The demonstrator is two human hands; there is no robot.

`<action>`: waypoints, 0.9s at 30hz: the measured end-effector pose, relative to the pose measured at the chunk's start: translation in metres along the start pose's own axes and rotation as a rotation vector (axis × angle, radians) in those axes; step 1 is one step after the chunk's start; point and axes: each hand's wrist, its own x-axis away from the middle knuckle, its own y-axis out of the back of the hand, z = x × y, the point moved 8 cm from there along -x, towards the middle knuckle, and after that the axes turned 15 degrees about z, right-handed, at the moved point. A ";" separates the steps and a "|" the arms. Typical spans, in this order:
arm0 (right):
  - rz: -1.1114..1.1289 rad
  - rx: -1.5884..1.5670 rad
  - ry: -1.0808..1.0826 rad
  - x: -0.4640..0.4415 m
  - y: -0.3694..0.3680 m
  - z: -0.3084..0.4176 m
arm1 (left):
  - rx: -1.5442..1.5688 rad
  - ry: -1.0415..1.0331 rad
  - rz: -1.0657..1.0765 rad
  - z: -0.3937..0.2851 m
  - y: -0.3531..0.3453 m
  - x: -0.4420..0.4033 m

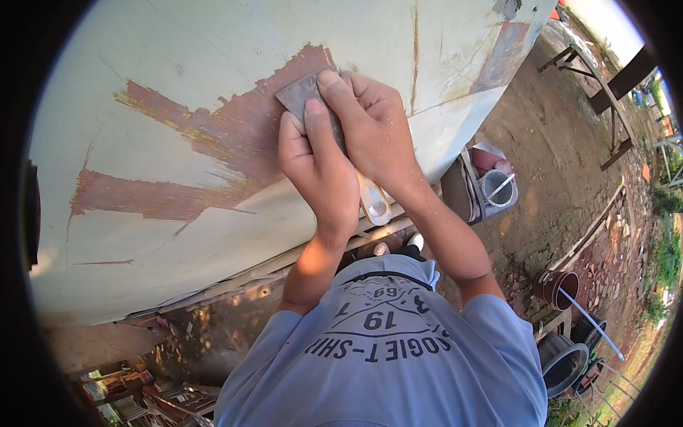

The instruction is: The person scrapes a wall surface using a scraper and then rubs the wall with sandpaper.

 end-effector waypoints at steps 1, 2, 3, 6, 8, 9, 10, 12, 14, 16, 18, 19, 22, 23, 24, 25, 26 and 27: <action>-0.017 0.013 0.004 0.000 0.002 -0.002 | -0.030 -0.006 0.005 0.001 0.002 0.005; -0.011 0.042 0.026 -0.003 0.004 0.002 | -0.024 -0.011 0.020 0.004 0.001 0.003; -0.003 0.070 0.038 -0.006 0.004 0.006 | -0.020 -0.008 0.029 0.002 0.001 0.000; 0.035 -0.005 0.043 -0.013 -0.004 0.022 | 0.044 -0.034 0.053 -0.016 -0.002 -0.013; 0.033 0.003 0.040 -0.011 -0.002 0.016 | 0.047 0.004 0.044 -0.006 -0.001 -0.009; 0.006 0.039 0.053 -0.006 0.001 0.008 | 0.016 0.005 0.033 -0.001 0.001 -0.003; -0.022 0.073 0.069 -0.002 0.004 -0.003 | -0.015 0.004 0.023 0.005 0.003 0.003; 0.013 0.079 0.064 -0.006 0.005 -0.005 | -0.027 -0.021 0.025 0.005 0.003 0.001; 0.028 0.042 0.059 -0.013 -0.003 0.017 | 0.004 -0.048 0.052 -0.011 0.002 -0.011; 0.010 -0.002 0.045 -0.013 -0.007 0.027 | 0.053 0.020 0.055 -0.018 0.000 -0.014; 0.013 0.020 0.055 -0.011 -0.002 0.012 | 0.029 -0.018 0.045 -0.010 0.000 -0.010; 0.004 0.011 0.075 -0.007 -0.002 0.005 | -0.005 -0.044 0.011 -0.006 0.002 -0.004; -0.017 0.065 0.058 -0.006 0.000 0.008 | -0.049 -0.031 0.017 -0.011 0.005 -0.006; 0.020 0.068 0.063 -0.011 -0.001 0.016 | -0.041 -0.022 0.003 -0.014 0.005 -0.009; -0.006 0.025 0.064 -0.015 -0.004 0.029 | -0.018 -0.034 -0.009 -0.025 0.002 -0.016; -0.003 0.003 0.040 -0.013 -0.005 0.027 | 0.008 -0.013 -0.005 -0.022 0.003 -0.014; 0.002 -0.016 0.028 -0.014 -0.005 0.028 | 0.037 -0.003 0.003 -0.021 0.002 -0.015; -0.004 0.012 0.029 -0.012 -0.002 0.022 | 0.006 -0.027 -0.016 -0.017 0.003 -0.011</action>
